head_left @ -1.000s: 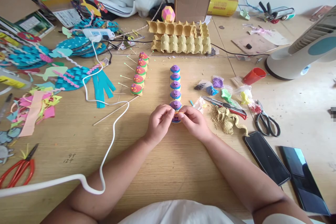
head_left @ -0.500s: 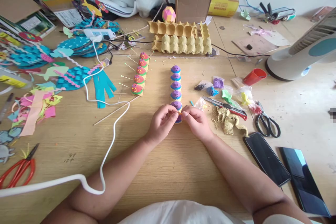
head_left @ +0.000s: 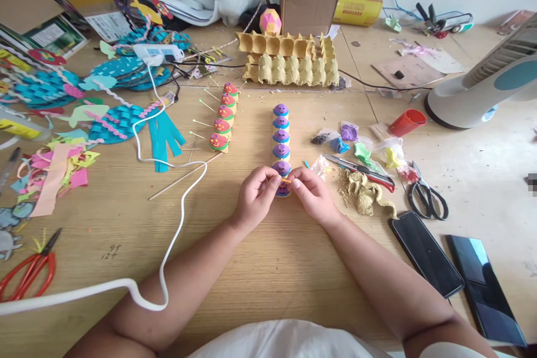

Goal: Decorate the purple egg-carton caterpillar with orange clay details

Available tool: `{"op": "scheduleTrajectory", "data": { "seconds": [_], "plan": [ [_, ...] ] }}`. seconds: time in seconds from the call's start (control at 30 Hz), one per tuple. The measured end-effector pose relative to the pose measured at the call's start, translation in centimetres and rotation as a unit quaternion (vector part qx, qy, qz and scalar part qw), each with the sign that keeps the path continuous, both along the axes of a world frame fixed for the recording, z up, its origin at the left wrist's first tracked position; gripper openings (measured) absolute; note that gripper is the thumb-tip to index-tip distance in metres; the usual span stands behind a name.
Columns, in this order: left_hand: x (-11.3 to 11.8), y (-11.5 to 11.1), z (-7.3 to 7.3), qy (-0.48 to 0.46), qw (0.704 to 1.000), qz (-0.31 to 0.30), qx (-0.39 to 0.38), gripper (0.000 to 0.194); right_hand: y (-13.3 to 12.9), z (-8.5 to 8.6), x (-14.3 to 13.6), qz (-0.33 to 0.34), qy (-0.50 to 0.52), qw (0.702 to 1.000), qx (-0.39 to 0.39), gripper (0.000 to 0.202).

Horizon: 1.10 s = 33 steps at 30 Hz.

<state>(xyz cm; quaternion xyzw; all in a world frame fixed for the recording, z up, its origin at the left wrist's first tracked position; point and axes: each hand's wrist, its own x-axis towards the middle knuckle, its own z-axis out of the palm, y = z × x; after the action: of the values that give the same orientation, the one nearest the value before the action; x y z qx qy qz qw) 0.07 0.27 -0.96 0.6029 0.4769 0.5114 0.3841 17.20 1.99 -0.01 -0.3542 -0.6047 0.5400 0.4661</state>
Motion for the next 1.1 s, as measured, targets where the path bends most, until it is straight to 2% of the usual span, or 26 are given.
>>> {"op": "scheduleTrajectory", "data": {
  "seconds": [0.2,0.63,0.83,1.1],
  "plan": [
    [-0.1,0.1,-0.1,0.017,1.000,0.000,0.011,0.030,-0.1,0.0,-0.3,-0.009,-0.005,1.000,0.011,0.037],
    [-0.1,0.1,0.7,0.053,0.998,0.018,0.037,0.040,-0.2,1.0,0.0,-0.018,-0.087,0.996,0.014,0.058],
    [-0.1,0.1,0.8,0.059,0.997,0.019,0.048,0.041,-0.2,0.9,0.1,-0.032,-0.096,0.995,0.012,0.065],
    [-0.2,0.2,0.6,0.054,0.997,0.029,0.037,0.053,-0.2,1.0,0.0,-0.037,-0.085,0.996,-0.007,0.067]
  ]
}}
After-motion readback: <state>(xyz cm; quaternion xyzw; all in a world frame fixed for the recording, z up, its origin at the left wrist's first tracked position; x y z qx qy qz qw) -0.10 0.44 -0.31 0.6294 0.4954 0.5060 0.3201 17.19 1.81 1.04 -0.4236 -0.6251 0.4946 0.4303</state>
